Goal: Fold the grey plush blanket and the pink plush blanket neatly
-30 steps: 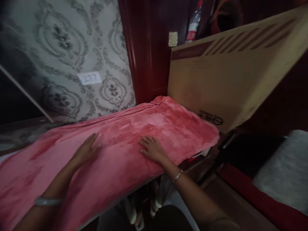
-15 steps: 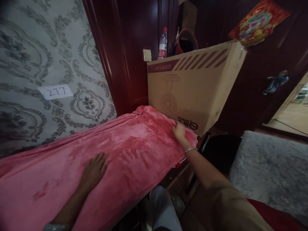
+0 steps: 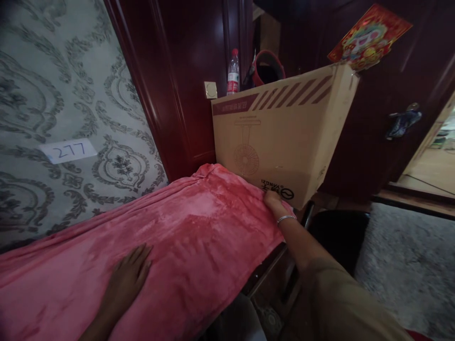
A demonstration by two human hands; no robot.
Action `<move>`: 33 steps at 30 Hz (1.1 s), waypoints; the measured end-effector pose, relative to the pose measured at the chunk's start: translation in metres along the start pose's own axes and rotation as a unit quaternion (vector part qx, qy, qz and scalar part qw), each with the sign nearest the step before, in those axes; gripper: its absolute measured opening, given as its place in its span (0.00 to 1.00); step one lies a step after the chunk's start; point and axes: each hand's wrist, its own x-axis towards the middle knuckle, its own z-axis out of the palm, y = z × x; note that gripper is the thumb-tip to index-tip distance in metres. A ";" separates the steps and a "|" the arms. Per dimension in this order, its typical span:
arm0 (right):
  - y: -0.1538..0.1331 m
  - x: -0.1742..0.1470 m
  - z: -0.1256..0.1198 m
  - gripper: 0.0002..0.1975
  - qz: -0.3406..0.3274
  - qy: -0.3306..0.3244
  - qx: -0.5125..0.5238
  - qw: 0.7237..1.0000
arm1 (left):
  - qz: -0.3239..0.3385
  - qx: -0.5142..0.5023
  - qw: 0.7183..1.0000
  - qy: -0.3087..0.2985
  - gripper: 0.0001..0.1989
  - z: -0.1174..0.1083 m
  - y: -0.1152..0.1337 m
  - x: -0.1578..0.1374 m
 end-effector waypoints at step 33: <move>-0.044 -0.081 0.029 0.31 -0.229 -0.088 -0.079 0.966 | -0.003 -0.062 0.998 -0.010 0.25 -0.009 0.005 -0.002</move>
